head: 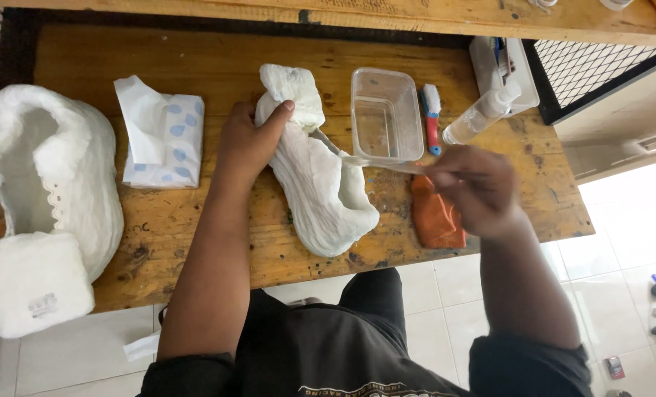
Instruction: Applying adhesive or cleaning solution to the interior of a white sneaker using a small applicator and paper tissues.
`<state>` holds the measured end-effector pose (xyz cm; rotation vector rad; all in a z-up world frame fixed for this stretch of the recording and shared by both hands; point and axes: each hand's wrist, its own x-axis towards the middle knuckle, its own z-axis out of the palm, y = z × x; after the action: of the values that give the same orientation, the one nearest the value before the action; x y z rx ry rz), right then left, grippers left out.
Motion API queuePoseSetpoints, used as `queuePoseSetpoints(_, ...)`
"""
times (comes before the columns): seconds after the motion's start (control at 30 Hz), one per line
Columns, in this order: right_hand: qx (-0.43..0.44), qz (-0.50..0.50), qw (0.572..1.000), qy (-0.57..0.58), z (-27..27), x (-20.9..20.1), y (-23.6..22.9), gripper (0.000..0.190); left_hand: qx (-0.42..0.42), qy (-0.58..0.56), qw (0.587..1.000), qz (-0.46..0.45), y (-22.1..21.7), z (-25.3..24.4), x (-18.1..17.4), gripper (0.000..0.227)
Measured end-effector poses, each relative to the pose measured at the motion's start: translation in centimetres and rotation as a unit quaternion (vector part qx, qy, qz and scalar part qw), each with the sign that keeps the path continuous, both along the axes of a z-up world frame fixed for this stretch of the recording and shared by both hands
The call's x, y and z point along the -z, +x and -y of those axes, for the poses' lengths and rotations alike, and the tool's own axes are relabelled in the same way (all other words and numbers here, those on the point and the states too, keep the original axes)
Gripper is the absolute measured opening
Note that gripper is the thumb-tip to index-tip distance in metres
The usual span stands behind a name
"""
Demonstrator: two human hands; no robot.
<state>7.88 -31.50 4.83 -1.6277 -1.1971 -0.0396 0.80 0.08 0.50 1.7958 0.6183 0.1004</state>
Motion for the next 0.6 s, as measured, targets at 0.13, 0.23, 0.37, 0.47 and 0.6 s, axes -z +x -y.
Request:
queuePoseSetpoints(0.13, 0.055, 0.01, 0.989, 0.139, 4.7, 3.4, 1.8, 0.013, -0.058, -0.058, 0.996, -0.044, 0.9, 0.4, -0.6, 0.075)
queuePoseSetpoints(0.23, 0.211, -0.039, 0.966, 0.145, 5.3, 5.4, 3.3, 0.013, -0.05, -0.041, 0.996, -0.059, 0.7, 0.4, -0.6, 0.079)
queuePoseSetpoints(0.37, 0.273, -0.03, 0.961, 0.029, 3.7, 7.4, 4.1, 0.011, -0.002, 0.003, 1.0, -0.002, 0.0, 0.6, -0.8, 0.098)
queuePoseSetpoints(0.47, 0.286, -0.021, 0.957, -0.038, 3.1, 8.4, 4.6, 0.011, -0.003, 0.002, 1.0, -0.004, -0.1, 0.8, -1.0, 0.1)
queuePoseSetpoints(0.6, 0.265, -0.028, 0.961, -0.068, 2.7, 9.0, 5.2, 0.012, -0.008, 0.008, 1.0, -0.007, -0.1, 0.8, -0.9, 0.099)
